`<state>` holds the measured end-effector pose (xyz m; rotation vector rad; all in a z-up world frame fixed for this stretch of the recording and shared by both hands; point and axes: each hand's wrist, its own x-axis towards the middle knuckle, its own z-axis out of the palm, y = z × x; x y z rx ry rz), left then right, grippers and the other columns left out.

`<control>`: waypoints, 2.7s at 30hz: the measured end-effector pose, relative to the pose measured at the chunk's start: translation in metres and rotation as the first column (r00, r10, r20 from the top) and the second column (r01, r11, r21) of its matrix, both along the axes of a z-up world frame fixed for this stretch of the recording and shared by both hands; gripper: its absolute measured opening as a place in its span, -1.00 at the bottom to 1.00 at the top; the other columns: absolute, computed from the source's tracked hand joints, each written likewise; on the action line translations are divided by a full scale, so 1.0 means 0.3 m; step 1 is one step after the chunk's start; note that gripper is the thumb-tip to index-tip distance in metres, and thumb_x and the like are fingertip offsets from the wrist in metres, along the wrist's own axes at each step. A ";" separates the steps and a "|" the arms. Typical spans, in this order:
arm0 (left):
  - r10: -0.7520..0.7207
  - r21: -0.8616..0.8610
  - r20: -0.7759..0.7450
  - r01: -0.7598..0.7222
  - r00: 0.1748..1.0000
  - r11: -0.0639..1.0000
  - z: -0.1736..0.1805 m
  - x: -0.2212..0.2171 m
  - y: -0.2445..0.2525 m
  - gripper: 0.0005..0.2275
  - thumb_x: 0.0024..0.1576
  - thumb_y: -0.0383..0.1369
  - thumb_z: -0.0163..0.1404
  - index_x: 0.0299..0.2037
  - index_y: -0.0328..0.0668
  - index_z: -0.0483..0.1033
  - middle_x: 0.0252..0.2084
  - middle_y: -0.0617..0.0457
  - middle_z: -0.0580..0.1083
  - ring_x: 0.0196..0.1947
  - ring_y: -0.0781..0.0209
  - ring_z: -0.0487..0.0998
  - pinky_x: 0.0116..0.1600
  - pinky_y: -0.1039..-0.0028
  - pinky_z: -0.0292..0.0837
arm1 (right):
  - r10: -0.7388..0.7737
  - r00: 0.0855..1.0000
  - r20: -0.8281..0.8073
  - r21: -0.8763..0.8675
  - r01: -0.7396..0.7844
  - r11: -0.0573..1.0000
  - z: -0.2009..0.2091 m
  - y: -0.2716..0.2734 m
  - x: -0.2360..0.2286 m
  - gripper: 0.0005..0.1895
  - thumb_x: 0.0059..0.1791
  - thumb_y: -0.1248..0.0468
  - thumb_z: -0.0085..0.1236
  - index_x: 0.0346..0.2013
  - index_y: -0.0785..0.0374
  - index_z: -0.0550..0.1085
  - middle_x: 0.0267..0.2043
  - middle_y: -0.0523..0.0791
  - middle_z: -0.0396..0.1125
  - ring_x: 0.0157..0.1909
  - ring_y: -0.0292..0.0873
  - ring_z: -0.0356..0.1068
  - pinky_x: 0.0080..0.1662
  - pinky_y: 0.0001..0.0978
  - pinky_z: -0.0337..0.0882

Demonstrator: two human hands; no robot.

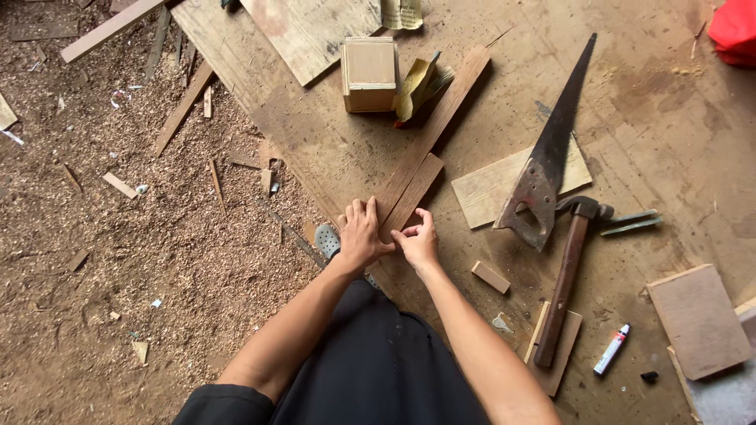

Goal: The person sands a small wooden box with sandpaper, then uses a hand saw to cut a long wooden plank into smaller pieces on a cluttered workbench.

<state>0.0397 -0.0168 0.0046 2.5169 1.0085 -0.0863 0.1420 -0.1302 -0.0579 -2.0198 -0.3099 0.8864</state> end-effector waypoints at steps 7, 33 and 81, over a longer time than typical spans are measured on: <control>-0.038 -0.121 -0.265 0.006 0.963 0.993 0.027 -0.005 0.136 0.16 -0.40 -0.01 0.48 0.41 -0.23 0.00 0.19 -0.17 0.21 0.21 -0.09 0.22 0.27 0.10 0.18 | 0.071 0.997 -0.017 -0.070 -0.072 0.995 0.044 -0.034 0.056 -0.33 -0.14 0.18 0.42 0.19 0.23 0.33 -0.27 -0.13 0.51 -0.27 -0.26 0.49 -0.19 -0.40 0.50; -0.177 -0.013 -0.233 0.179 0.956 0.984 -0.061 -0.037 0.326 0.20 -0.40 0.09 0.45 0.40 -0.30 -0.03 0.22 -0.27 0.19 0.23 -0.20 0.20 0.29 0.03 0.15 | 0.913 0.100 0.396 -0.676 -0.641 0.363 0.185 0.428 0.385 0.10 -0.50 0.15 0.64 0.28 0.12 0.30 0.28 -0.04 0.19 0.38 0.01 0.12 0.35 0.16 0.08; 0.044 0.084 0.141 -0.056 0.989 0.995 0.007 -0.437 0.451 -0.08 -0.39 -0.05 0.45 0.23 -0.21 0.32 0.11 -0.07 0.37 0.01 -0.02 0.47 0.07 0.20 0.35 | 0.015 0.891 0.453 0.658 -0.345 0.669 0.463 0.048 0.043 -0.50 0.17 0.02 -0.15 -0.53 0.24 0.45 -0.62 -0.20 0.29 -0.69 -0.35 0.27 -0.59 -0.46 0.22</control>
